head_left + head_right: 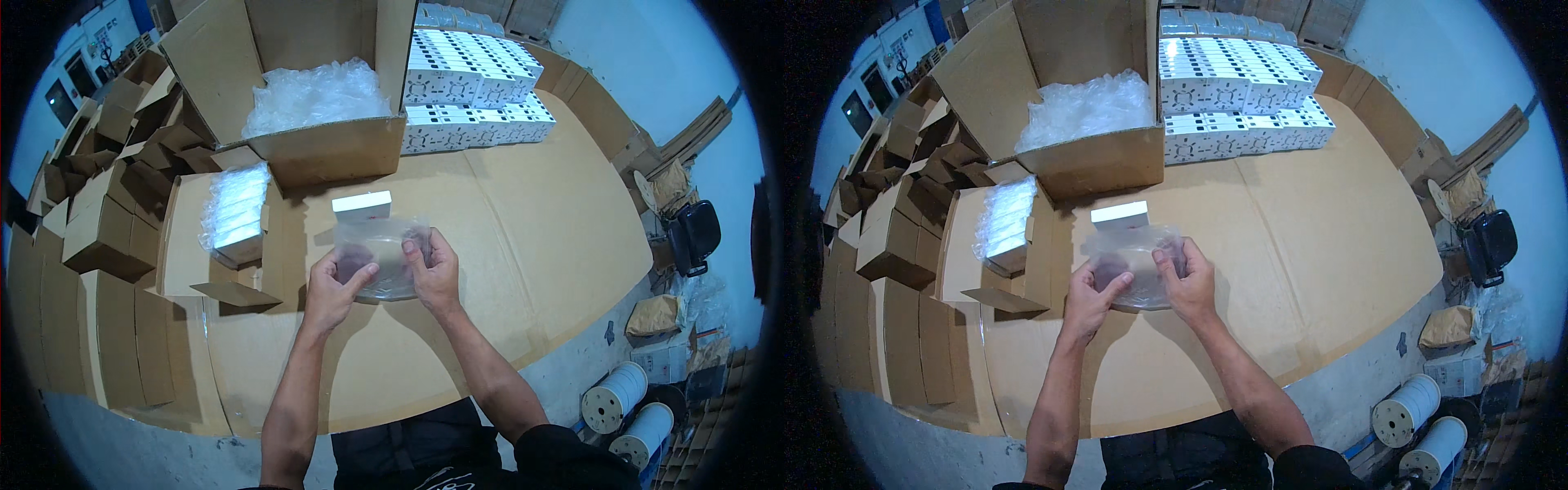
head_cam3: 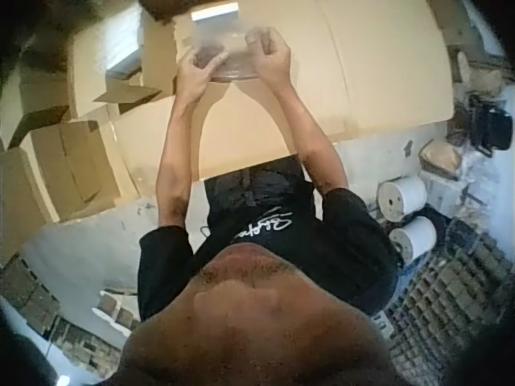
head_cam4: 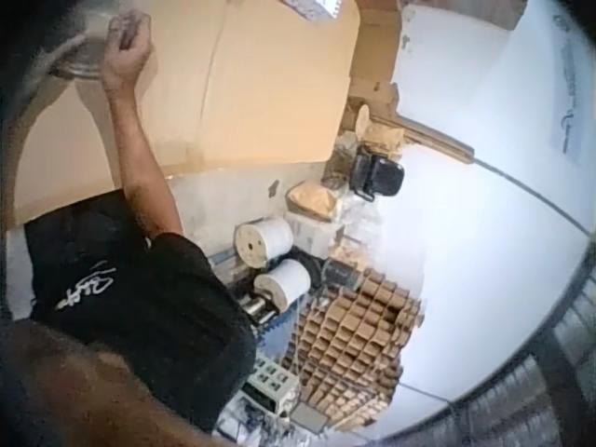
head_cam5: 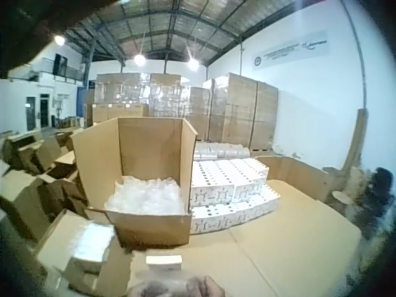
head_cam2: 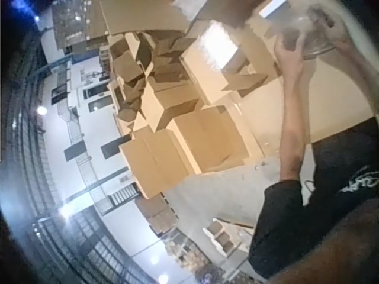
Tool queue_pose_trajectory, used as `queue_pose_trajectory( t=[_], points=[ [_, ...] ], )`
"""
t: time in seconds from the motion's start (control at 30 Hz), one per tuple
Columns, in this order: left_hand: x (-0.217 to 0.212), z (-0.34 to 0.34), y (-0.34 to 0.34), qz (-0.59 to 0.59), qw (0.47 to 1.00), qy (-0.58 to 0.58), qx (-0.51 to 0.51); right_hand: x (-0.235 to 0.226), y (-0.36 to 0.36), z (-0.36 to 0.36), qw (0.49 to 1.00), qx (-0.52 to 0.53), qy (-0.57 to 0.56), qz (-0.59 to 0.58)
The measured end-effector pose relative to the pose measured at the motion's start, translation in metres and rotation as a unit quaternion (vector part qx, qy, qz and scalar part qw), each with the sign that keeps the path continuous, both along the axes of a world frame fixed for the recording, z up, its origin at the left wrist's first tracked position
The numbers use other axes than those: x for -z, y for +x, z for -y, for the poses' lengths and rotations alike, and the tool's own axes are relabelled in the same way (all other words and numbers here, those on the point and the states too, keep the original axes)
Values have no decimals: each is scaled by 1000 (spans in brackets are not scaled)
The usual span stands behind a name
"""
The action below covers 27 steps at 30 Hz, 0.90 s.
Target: The person repacks small white electronic components by hand, taking them from bubble wrap and placing them into individual cardboard boxes.
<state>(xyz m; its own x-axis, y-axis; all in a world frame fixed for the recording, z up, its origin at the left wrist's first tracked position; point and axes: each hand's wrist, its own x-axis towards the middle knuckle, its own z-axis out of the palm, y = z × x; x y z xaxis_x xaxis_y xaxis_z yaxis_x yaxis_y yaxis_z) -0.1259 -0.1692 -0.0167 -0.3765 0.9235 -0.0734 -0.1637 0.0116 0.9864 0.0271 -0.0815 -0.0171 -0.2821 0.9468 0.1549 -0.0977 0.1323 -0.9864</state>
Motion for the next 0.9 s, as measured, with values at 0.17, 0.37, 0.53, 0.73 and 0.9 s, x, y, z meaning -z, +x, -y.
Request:
queue_pose_trajectory(
  t=[0.17,0.37,0.53,0.73,0.9],
  points=[
    [2,1,-1,-63,998,1,16,-5,10,-23,999,-15,8,-29],
    [0,1,0,-84,996,-2,15,-67,12,-27,947,70,271,155],
    [5,0,0,-107,994,4,11,-80,-2,-23,815,-43,507,278],
    [1,1,1,-161,987,8,-11,-80,-7,-26,798,-107,501,318],
    [-5,3,2,-201,979,-3,-20,-91,-12,-29,784,-190,489,330]
  ],
)
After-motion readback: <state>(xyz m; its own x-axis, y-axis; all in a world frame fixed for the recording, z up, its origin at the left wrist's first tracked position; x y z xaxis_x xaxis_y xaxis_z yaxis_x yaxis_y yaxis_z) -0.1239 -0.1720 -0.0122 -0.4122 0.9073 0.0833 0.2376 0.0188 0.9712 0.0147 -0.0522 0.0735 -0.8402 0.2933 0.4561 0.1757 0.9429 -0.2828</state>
